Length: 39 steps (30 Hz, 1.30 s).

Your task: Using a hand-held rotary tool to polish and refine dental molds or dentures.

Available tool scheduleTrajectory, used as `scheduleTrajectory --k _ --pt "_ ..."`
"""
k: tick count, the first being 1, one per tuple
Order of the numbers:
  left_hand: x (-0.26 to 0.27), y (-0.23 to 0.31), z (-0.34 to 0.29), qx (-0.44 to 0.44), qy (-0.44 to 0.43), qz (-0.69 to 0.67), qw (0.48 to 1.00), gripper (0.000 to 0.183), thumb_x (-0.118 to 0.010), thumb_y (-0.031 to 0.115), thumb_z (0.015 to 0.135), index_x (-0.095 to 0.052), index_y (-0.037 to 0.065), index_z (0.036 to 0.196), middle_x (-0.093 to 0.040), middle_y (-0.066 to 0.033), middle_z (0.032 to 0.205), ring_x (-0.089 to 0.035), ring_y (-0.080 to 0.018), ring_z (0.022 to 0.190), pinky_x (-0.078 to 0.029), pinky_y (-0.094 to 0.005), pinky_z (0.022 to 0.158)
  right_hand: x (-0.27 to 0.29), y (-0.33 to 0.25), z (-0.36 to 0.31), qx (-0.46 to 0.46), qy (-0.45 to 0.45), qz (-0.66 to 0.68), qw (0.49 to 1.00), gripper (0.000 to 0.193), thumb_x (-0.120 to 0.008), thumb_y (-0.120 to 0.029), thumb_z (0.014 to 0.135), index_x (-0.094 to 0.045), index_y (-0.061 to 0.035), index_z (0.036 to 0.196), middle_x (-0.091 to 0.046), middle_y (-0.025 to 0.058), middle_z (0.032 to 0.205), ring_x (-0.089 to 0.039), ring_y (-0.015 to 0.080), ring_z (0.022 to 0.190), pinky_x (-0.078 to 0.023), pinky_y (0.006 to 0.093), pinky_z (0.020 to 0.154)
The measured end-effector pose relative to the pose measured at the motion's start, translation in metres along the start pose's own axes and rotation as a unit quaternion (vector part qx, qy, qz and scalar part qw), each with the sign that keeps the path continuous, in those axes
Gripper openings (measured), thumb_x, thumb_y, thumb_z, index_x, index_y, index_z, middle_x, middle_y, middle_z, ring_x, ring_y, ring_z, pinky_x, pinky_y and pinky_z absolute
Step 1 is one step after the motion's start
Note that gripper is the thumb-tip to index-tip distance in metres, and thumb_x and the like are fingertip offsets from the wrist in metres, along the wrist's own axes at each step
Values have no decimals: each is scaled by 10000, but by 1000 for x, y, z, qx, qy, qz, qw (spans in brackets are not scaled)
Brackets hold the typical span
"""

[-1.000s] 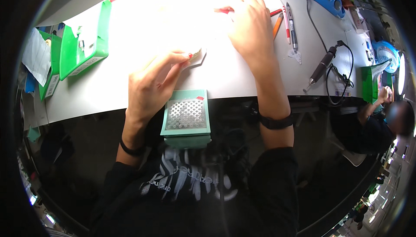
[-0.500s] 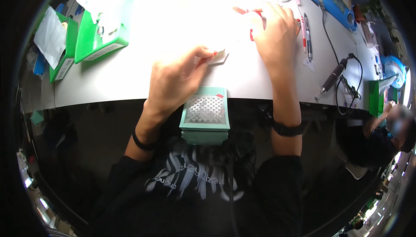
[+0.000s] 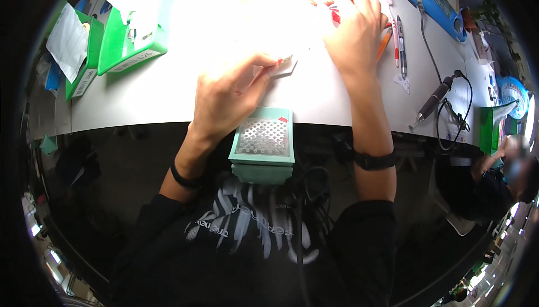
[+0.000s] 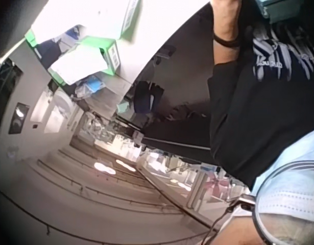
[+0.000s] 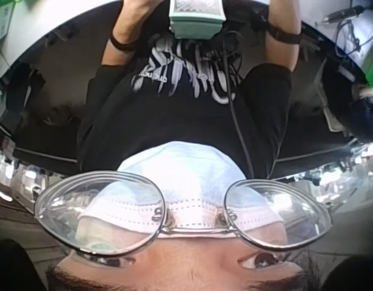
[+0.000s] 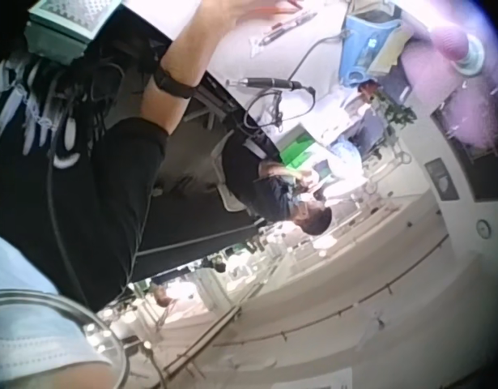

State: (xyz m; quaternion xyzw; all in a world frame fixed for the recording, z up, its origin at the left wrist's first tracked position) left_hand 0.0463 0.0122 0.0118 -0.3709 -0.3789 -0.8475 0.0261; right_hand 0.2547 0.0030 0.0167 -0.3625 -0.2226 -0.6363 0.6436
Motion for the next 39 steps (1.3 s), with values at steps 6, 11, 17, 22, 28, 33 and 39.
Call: scheduleTrajectory --k 6,11,17,22,28,33,39 --pt "0 3 -4 3 -4 11 1000 113 -670 116 835 -644 113 945 -702 -15 760 -615 -86 509 -434 -213 432 12 8 -1 23 46 74 996 142 -659 -93 765 -637 -28 890 -606 99 844 -557 280 839 -426 373 772" --pt "2 2 -2 17 -12 -20 1000 120 -674 95 827 -655 98 946 -706 -36 773 -659 -101 593 -485 -216 504 18 0 -3 -20 25 161 986 118 -674 -60 776 -632 -17 876 -655 103 814 -637 214 766 -490 309 691" --pt "4 -1 -3 50 -21 -42 998 126 -679 78 818 -669 85 943 -708 -51 776 -690 -117 679 -523 -221 582 23 -36 -35 -244 -93 497 828 117 -641 13 842 -609 48 948 -657 91 864 -617 115 801 -498 233 714" --pt "0 5 0 53 -37 -29 997 121 -676 75 822 -672 77 942 -714 -48 794 -694 -111 700 -529 -216 593 26 -48 -62 -229 -18 529 817 102 -652 29 817 -604 28 907 -653 79 884 -621 115 815 -510 255 753" --pt "-2 0 -2 81 -15 -56 995 135 -663 67 837 -670 70 972 -723 -50 840 -696 -105 745 -533 -215 624 25 -47 -65 -137 20 480 866 207 -649 36 762 -568 -5 948 -638 52 825 -606 129 785 -466 268 759" --pt "-4 -1 -5 82 -18 -38 996 150 -660 68 840 -666 61 990 -722 -52 861 -688 -100 801 -528 -217 682 26 -57 -64 -145 8 419 896 234 -662 24 723 -552 1 927 -636 80 750 -633 153 755 -478 271 736" --pt "-5 0 -7 146 -21 -93 985 162 -632 61 858 -658 49 1017 -718 -50 906 -668 -87 863 -516 -220 740 21 -58 -67 -135 -43 444 885 375 -637 127 715 -498 37 1052 -592 99 996 -575 136 861 -475 297 883"
Point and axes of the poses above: each hand's wrist, its own z-axis towards the middle knuckle, its own x-axis out of the back of the hand, y = z × x, the point moved 3 cm from there along z, towards the middle knuckle
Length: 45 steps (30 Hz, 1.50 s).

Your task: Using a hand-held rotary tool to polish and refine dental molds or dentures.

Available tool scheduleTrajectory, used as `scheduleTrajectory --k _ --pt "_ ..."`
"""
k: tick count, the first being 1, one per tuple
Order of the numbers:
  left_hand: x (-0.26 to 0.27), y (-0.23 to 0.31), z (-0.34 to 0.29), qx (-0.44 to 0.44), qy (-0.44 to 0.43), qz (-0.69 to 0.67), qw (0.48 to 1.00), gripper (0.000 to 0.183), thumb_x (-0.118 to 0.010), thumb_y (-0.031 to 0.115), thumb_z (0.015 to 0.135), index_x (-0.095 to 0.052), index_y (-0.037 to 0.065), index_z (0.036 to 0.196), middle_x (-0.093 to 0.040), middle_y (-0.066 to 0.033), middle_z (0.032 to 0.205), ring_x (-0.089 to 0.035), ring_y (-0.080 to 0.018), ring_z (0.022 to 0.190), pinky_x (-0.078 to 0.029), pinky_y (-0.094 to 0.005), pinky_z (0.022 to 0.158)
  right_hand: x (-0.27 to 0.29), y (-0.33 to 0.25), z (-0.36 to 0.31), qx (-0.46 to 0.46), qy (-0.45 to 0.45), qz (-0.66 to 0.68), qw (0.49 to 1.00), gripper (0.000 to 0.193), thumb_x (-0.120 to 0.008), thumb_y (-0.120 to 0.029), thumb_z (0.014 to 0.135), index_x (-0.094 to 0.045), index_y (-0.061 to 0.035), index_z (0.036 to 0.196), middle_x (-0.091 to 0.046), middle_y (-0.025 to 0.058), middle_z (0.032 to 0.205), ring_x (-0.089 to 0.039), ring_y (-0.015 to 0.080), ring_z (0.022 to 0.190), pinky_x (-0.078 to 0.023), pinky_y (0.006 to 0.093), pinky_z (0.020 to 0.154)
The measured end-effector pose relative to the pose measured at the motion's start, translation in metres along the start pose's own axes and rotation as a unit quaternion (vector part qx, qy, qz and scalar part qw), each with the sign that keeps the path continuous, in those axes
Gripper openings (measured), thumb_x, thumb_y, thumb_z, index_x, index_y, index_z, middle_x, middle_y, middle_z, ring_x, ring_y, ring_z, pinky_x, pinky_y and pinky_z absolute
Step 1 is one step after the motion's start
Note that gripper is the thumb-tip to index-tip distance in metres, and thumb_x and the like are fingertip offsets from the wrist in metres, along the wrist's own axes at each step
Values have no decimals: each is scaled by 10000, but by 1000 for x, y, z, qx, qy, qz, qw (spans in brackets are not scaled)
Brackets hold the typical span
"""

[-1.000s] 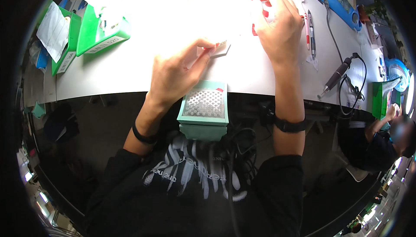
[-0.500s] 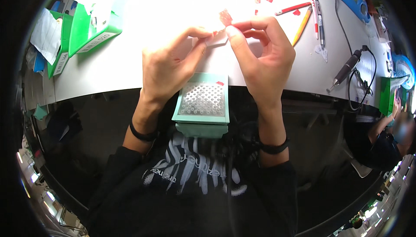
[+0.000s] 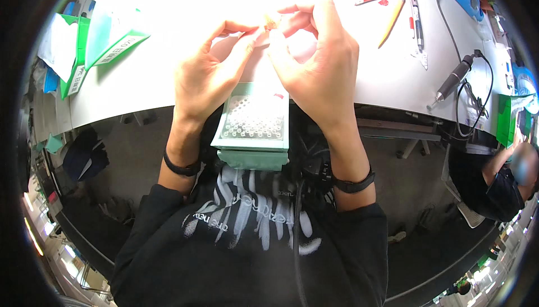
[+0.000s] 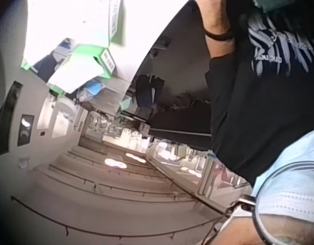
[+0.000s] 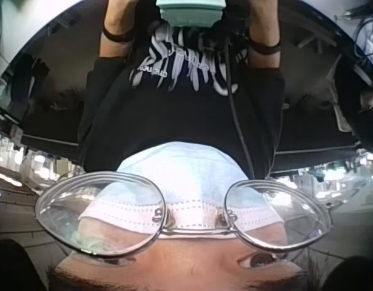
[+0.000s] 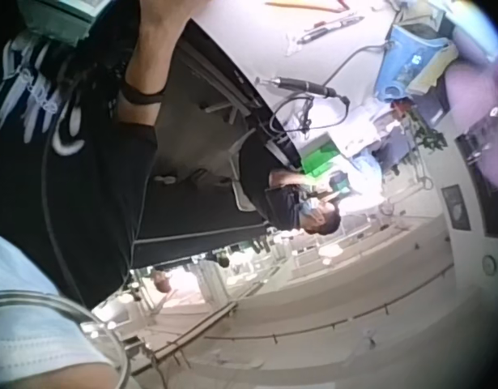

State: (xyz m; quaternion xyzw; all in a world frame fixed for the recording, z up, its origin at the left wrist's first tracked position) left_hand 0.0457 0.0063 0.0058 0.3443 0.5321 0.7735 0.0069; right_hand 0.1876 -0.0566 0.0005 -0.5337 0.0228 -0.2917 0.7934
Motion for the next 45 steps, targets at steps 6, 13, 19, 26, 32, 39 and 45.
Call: scheduleTrajectory --k 6,13,19,26,32,39,45 --pt "1 -1 -3 -17 6 -26 1000 161 -627 44 863 -664 25 1018 -715 -47 920 -653 -76 885 -511 -211 759 1 1 -1 1 4 -6 1000 395 -648 119 719 -496 50 1076 -602 107 980 -593 140 879 -472 298 890" --pt "0 -2 -4 -62 31 25 997 159 -640 27 854 -672 25 1009 -719 -57 904 -652 -69 855 -511 -207 755 -1 1 -1 -9 -3 -26 1000 376 -670 89 731 -513 40 1070 -633 99 925 -620 142 869 -473 279 863" --pt "-5 -2 -3 -79 23 43 996 145 -635 38 863 -657 32 1007 -711 -55 925 -647 -68 863 -509 -208 745 1 0 0 5 2 -51 999 354 -680 57 740 -526 37 1058 -645 99 901 -632 145 842 -483 276 837" --pt "-3 11 4 -48 -36 66 996 116 -600 33 871 -624 15 983 -692 -86 925 -655 -149 885 -497 -256 787 1 -1 -1 42 40 -77 995 211 -662 -12 750 -541 41 915 -651 156 775 -659 316 768 -506 359 694" --pt "-4 5 3 -83 -34 77 993 109 -588 32 875 -597 0 979 -684 -91 944 -650 -170 904 -480 -267 828 6 -28 4 -11 -6 -96 995 299 -698 -33 736 -523 44 966 -654 150 783 -664 305 788 -510 374 715" --pt "-1 3 2 -81 -41 107 990 143 -598 38 869 -610 15 1010 -694 -96 935 -661 -142 891 -498 -246 788 8 4 -7 40 -16 -129 991 180 -665 -91 675 -560 11 569 -551 120 527 -547 285 474 -433 349 497" --pt "-1 -2 -3 -84 -23 94 992 143 -609 48 868 -631 39 1009 -703 -85 909 -667 -115 840 -513 -225 747 4 4 -6 -20 -40 -122 992 287 -697 -7 734 -575 41 990 -665 102 892 -642 157 800 -491 268 767"
Point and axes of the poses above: each hand's wrist, its own z-axis towards the middle knuckle, its own x-axis out of the back of the hand, y = z × x, the point moved 3 cm from there along z, towards the middle knuckle
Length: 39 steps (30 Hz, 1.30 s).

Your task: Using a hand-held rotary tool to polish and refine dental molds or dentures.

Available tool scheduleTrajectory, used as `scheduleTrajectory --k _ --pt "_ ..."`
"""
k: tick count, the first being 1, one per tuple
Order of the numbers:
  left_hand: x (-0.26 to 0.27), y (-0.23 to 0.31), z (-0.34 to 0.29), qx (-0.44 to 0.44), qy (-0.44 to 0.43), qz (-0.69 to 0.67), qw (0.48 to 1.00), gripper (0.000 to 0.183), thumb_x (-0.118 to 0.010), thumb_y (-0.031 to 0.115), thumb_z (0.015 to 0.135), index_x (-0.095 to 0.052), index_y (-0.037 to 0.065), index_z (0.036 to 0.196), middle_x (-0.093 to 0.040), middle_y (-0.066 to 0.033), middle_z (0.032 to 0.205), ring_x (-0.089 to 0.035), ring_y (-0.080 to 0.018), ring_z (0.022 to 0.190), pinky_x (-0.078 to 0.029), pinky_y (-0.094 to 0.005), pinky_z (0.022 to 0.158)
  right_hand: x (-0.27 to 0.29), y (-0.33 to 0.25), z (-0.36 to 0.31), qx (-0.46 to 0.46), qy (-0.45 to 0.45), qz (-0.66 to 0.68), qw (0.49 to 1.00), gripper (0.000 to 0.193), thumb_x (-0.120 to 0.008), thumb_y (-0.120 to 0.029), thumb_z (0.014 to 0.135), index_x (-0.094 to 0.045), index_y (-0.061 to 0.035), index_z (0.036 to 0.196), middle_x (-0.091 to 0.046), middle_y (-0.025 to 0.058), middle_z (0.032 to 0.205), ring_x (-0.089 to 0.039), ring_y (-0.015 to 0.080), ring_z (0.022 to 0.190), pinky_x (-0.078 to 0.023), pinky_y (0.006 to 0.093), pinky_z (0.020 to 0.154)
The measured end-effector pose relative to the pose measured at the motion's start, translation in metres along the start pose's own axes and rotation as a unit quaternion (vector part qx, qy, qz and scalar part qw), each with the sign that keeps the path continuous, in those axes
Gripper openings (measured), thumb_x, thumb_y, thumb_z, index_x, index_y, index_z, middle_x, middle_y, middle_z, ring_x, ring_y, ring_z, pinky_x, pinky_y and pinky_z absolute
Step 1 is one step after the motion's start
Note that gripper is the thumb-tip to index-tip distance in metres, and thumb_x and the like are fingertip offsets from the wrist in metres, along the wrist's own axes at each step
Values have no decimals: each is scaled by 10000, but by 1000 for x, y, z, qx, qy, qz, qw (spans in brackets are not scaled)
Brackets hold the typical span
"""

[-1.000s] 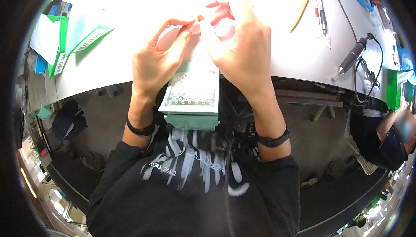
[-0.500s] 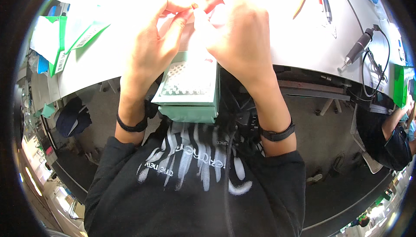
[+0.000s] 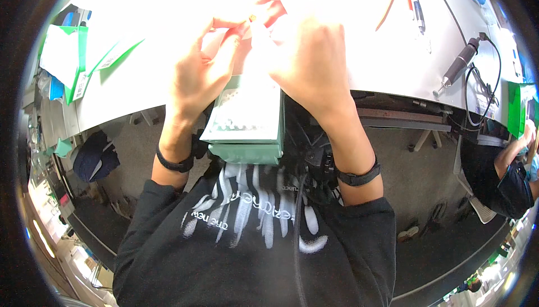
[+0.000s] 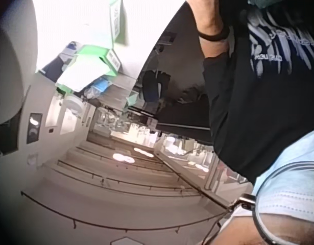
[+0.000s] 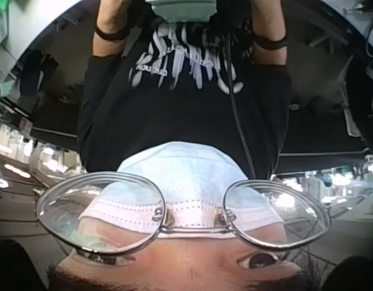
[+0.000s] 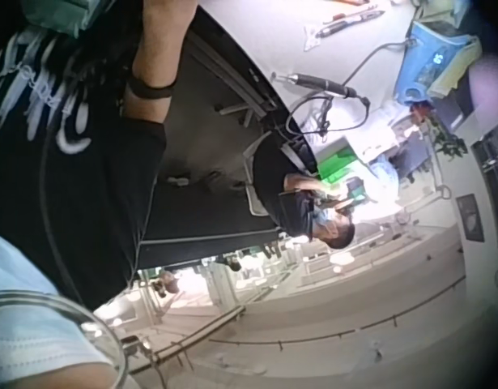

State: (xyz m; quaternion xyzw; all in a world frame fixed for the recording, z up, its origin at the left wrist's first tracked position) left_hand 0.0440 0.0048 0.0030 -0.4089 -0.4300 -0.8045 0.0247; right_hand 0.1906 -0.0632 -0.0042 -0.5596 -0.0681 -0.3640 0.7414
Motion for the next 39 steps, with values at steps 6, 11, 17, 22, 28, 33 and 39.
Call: scheduleTrajectory --k 6,11,17,22,28,33,39 --pt "1 -2 2 19 7 -69 997 145 -620 51 863 -633 21 1005 -703 -87 922 -663 -111 857 -509 -226 759 0 -4 1 12 0 -3 1000 297 -684 8 723 -574 39 997 -662 102 886 -639 160 807 -495 274 761" --pt "-1 -3 3 3 18 -94 995 159 -620 34 862 -635 23 1020 -702 -72 935 -653 -106 869 -502 -222 780 -1 -2 1 16 5 -8 1000 298 -678 17 721 -577 28 1002 -662 100 860 -631 157 783 -493 272 753" --pt "0 -1 0 17 18 -131 991 161 -612 32 866 -627 18 1026 -703 -74 932 -654 -111 877 -502 -227 783 1 -5 1 22 3 -18 1000 254 -684 7 732 -587 28 966 -660 98 850 -630 158 761 -490 272 712" --pt "0 -7 4 -29 2 9 1000 138 -607 22 861 -614 15 999 -704 -67 921 -660 -116 879 -502 -232 785 -2 -1 2 49 38 -17 998 128 -672 -52 706 -587 21 767 -599 110 663 -566 224 583 -450 306 581" --pt "0 -3 7 -25 -14 -50 998 129 -590 106 888 -611 23 985 -693 -67 879 -638 -116 777 -499 -251 700 -2 0 3 31 19 2 999 129 -667 -48 678 -598 17 764 -597 118 659 -564 243 567 -448 316 572" --pt "0 -1 5 -29 -4 -56 998 133 -581 124 875 -594 14 948 -617 -94 714 -598 -204 611 -476 -296 583 7 -10 -2 41 -26 -40 998 207 -657 -21 650 -610 32 844 -628 142 728 -566 237 586 -435 317 564" --pt "-4 -7 4 -14 -24 9 1000 140 -545 54 890 -579 2 1015 -657 -41 800 -583 -102 676 -471 -242 610 4 -11 -1 66 10 -20 998 139 -627 -44 613 -576 50 701 -571 153 604 -486 280 484 -383 354 485"
Point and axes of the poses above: each hand's wrist, its own z-axis towards the middle knuckle, its own x-axis out of the back of the hand, y = z × x, the point moved 3 cm from there along z, towards the middle knuckle
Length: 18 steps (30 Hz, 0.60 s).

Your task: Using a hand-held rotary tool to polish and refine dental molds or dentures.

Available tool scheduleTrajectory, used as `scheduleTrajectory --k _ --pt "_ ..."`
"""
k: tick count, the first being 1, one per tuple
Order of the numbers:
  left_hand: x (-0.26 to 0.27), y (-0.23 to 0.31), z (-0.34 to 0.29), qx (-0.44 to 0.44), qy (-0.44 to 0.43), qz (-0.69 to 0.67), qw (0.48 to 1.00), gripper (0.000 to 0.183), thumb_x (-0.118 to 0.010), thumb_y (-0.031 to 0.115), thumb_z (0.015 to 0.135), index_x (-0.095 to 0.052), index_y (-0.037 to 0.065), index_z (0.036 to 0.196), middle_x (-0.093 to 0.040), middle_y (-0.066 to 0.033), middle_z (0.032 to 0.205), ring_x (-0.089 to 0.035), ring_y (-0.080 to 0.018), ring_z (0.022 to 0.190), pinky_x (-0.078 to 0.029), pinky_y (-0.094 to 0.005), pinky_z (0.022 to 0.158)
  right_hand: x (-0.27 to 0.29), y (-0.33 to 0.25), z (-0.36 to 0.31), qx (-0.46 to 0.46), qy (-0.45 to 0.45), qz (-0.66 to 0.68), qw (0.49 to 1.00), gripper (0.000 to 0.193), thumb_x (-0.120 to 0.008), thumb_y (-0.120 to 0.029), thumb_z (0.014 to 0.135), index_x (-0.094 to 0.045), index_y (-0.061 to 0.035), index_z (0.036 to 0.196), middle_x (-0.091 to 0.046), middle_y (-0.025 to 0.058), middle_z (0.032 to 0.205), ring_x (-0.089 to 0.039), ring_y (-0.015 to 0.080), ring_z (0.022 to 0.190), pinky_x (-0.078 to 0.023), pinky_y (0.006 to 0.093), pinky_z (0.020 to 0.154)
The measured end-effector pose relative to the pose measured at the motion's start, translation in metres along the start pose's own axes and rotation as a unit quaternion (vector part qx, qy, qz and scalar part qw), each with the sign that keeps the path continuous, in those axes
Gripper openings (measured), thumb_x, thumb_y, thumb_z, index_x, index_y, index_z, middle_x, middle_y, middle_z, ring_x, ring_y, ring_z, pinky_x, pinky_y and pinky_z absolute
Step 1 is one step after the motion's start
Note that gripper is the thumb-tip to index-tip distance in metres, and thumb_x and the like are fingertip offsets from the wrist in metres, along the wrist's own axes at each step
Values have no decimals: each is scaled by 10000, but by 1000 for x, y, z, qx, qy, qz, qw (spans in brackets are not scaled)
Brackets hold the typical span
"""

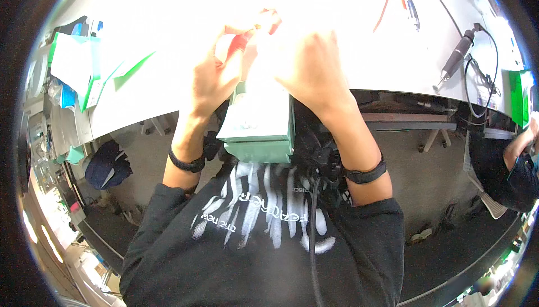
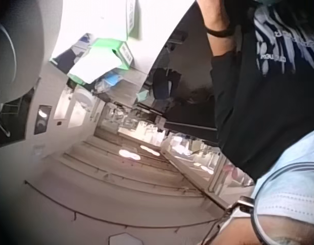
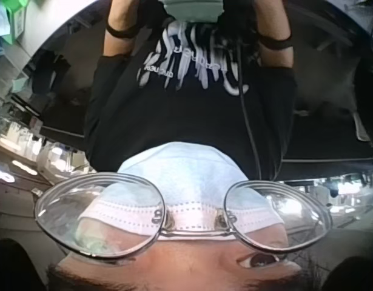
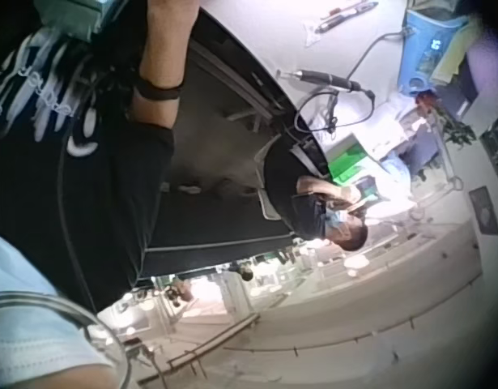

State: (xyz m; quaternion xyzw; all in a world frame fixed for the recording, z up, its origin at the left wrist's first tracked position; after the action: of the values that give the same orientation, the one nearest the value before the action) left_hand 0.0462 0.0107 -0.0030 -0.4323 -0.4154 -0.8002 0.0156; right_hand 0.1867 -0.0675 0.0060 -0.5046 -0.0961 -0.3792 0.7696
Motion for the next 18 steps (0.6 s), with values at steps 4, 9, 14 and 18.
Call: scheduleTrajectory --k 4,9,14,18 --pt "16 4 4 67 -14 -78 995 107 -549 69 897 -589 5 973 -653 -90 790 -630 -146 692 -487 -254 628 -3 7 -2 -18 -17 -44 999 121 -615 -48 646 -607 10 752 -593 126 631 -562 268 561 -438 343 557" --pt "35 3 -1 5 112 -383 917 119 -602 6 876 -569 -35 983 -664 -137 948 -646 -204 917 -502 -284 849 11 6 7 -45 153 47 986 314 -518 89 677 -589 28 977 -664 105 915 -627 174 837 -487 276 677" --pt "33 0 -17 71 -5 -591 804 169 -615 57 887 -565 -34 1020 -652 -171 973 -646 -247 943 -495 -371 894 30 27 1 -118 -13 -146 982 273 -586 46 752 -614 15 1021 -664 125 953 -627 172 840 -482 274 741" --pt "27 -5 -20 155 -69 -678 715 215 -589 -11 858 -511 -45 1055 -582 -191 1039 -606 -304 998 -463 -366 937 84 32 5 -173 115 -178 962 245 -589 -97 857 -634 -7 1081 -661 152 903 -636 229 842 -479 322 766"
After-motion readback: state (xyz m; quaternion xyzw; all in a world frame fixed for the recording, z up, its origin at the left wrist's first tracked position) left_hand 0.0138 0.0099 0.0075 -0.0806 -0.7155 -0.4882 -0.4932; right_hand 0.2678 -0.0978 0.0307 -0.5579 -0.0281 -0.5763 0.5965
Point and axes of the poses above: each hand's wrist, its own z-axis towards the middle knuckle, its own x-axis out of the back of the hand, y = z × x, the point moved 3 cm from there along z, towards the middle knuckle
